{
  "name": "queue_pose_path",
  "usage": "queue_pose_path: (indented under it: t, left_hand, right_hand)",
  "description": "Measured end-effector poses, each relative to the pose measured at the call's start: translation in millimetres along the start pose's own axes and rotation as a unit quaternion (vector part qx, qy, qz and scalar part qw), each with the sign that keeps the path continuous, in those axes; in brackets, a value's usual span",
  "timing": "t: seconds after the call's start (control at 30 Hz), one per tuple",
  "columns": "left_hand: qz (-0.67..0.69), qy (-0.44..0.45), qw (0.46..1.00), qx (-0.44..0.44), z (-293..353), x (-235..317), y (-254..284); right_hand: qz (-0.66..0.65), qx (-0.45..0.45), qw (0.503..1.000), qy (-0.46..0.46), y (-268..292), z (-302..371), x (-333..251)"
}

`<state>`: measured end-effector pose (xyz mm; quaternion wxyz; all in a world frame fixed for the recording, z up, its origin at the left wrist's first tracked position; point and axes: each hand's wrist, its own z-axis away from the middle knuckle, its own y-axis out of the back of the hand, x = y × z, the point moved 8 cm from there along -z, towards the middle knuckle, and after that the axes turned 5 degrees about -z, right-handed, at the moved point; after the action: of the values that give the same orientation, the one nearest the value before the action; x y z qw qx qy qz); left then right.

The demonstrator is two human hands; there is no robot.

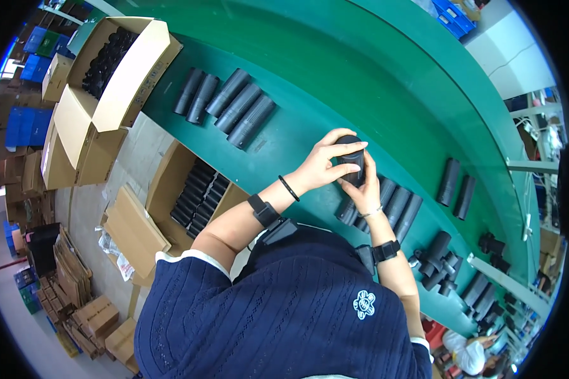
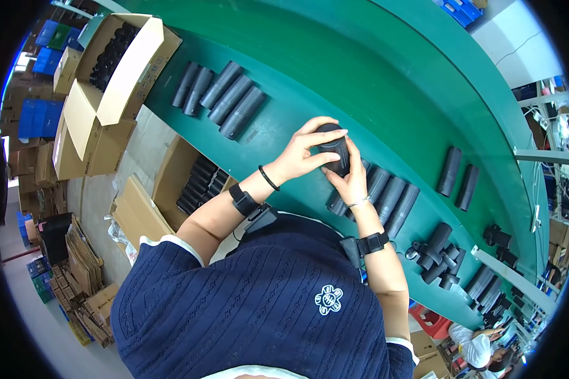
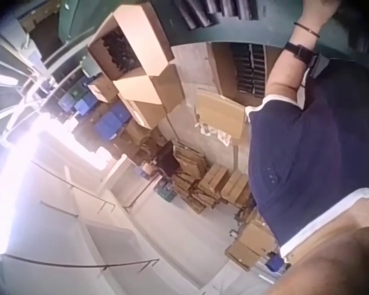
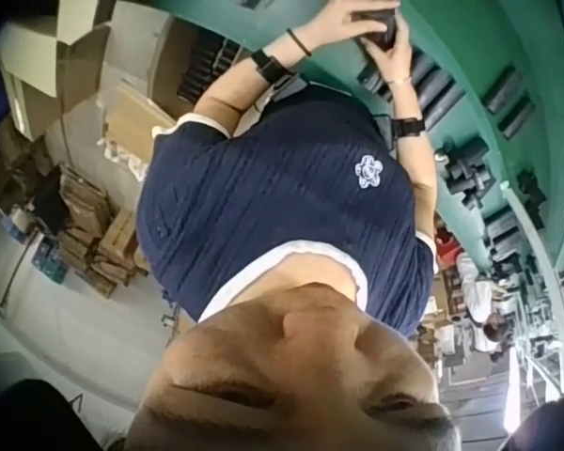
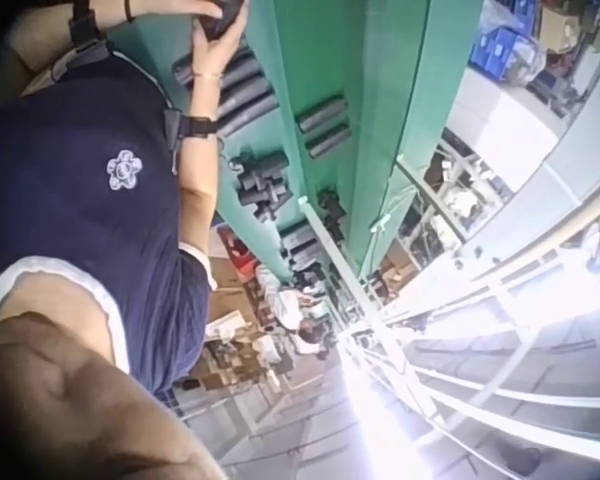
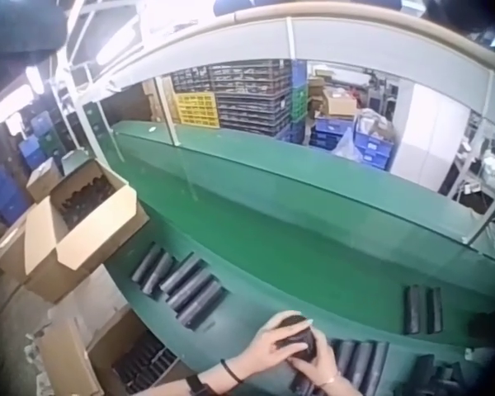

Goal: The person removes black tubes from a box, places them on a table, and fits a cap onto each tube. They then pick up a base and a tube, join them together by hand, and place the assembled units back into the box.

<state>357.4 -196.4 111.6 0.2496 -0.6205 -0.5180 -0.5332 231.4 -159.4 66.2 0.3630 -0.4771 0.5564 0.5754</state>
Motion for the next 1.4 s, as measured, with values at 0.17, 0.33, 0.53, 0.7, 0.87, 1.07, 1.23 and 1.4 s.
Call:
queue_pose_path:
  t: [0.17, 0.33, 0.53, 0.7, 0.87, 1.07, 1.23, 1.4]
  left_hand:
    - [0.109, 0.103, 0.987, 0.056, 4, -14, -1]
    - [-0.046, 0.014, 0.999, -0.004, 14, -12, -3]
    - [0.056, 0.06, 0.996, -0.019, 18, -28, -12]
    - [0.126, 0.204, 0.958, 0.158, 12, -59, -5]
    - [-0.198, 0.286, 0.931, -0.112, 27, -110, -100]
    - [-0.167, 0.279, 0.928, -0.181, 27, -111, -130]
    - [-0.006, 0.148, 0.961, -0.234, 21, -49, -95]
    - [-0.005, 0.155, 0.966, -0.205, 37, -47, -70]
  right_hand:
    - [-0.041, 0.012, 0.999, 0.017, 5, -4, 20]
    - [-0.113, -0.073, 0.99, -0.036, -6, -6, 28]
    - [-0.03, -0.083, 0.995, -0.041, -11, 1, 34]
    - [-0.141, 0.037, 0.981, -0.129, 34, -17, 38]
    - [0.033, 0.249, 0.948, -0.196, 194, -40, 142]
    - [0.237, 0.221, 0.906, -0.272, 257, -30, 189]
    - [0.457, 0.279, 0.839, -0.102, 246, -23, 152]
    - [-0.261, -0.057, 0.935, -0.234, 81, -7, 71]
